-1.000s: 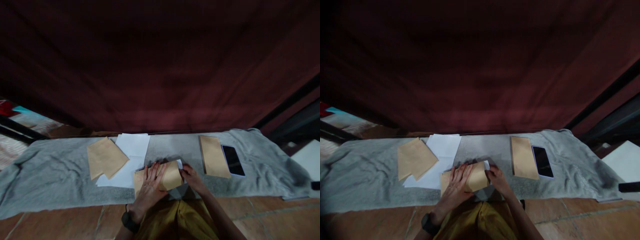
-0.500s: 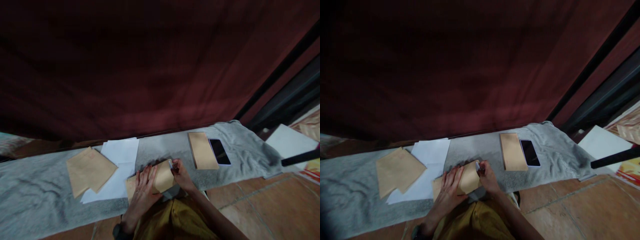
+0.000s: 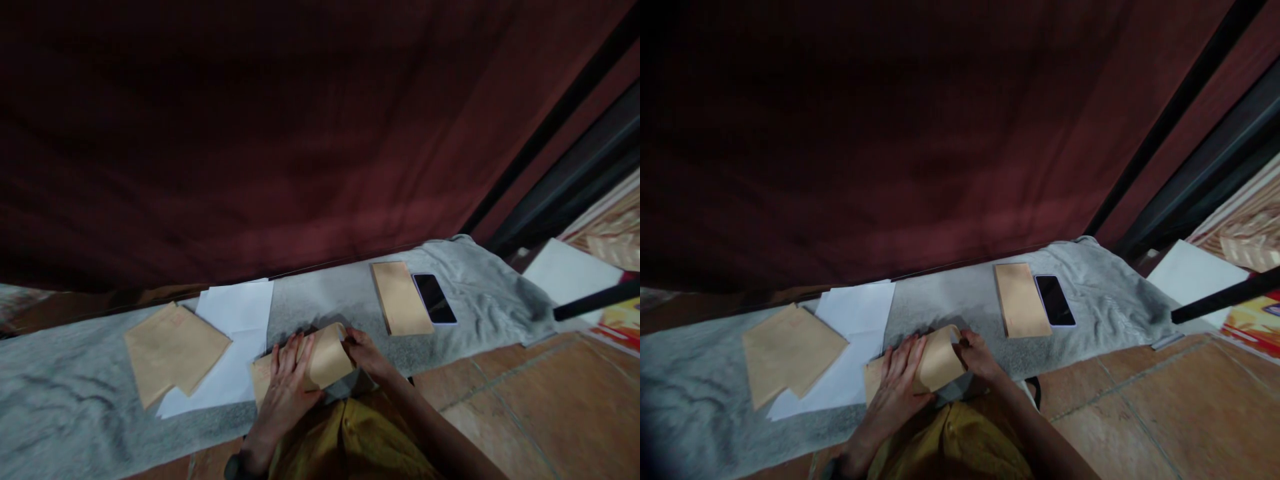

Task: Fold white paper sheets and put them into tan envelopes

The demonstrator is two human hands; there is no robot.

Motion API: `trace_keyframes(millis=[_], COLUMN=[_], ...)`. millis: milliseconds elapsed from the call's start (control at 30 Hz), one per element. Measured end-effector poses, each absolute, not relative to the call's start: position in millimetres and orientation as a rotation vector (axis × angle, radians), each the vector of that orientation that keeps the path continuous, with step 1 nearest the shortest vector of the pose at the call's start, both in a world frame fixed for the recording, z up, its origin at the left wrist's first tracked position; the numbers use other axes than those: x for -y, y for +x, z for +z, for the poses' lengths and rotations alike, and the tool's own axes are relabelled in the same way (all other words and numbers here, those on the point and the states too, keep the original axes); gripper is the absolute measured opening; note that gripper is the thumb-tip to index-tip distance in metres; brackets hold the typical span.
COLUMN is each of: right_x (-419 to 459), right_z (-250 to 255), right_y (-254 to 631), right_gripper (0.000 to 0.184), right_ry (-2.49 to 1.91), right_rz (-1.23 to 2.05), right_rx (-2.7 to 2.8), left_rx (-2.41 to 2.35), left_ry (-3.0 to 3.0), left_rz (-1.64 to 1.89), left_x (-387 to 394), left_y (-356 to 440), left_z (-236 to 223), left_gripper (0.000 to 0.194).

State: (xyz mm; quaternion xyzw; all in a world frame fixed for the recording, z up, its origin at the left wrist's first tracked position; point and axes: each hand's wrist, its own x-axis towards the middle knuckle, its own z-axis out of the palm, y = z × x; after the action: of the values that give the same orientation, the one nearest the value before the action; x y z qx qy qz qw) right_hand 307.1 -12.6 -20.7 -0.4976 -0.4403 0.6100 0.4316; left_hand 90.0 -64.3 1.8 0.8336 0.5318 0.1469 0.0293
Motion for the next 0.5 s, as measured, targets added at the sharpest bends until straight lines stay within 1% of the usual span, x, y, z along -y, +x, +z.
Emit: trace_keyframes(millis=[67, 167, 233, 300, 367, 433, 500], right_x=[13, 12, 9, 5, 2, 2, 3], right_z=[-20, -14, -10, -8, -9, -11, -14], right_y=[307, 308, 309, 311, 311, 309, 304], right_gripper=[0.014, 0.019, 0.025, 0.032, 0.037, 0.038, 0.038], right_ry=[-1.24, -1.178, -1.138, -1.122, -1.123, -1.133, -1.145], right_rz=[1.608, 1.651, 1.631, 1.59, 1.553, 1.516, 1.476], right_rx=[1.044, 0.95, 0.887, 0.838, 0.79, 0.747, 0.717], left_rx=[-1.634, -1.632, -1.677, -1.785, -1.912, -1.968, -1.845], left_ry=[2.573, 2.568, 2.533, 2.405, 2.106, 1.654, 1.175], left_rz=[0.456, 0.489, 0.577, 0.772, 1.031, 1.237, 1.305], left_x=[64, 64, 63, 63, 63, 65, 68], left_y=[91, 93, 95, 97, 99, 104, 111], left_z=[4, 11, 16, 18, 14, 8, 4], left_gripper=[0.112, 0.111, 0.103, 0.088, 0.075, 0.071, 0.066])
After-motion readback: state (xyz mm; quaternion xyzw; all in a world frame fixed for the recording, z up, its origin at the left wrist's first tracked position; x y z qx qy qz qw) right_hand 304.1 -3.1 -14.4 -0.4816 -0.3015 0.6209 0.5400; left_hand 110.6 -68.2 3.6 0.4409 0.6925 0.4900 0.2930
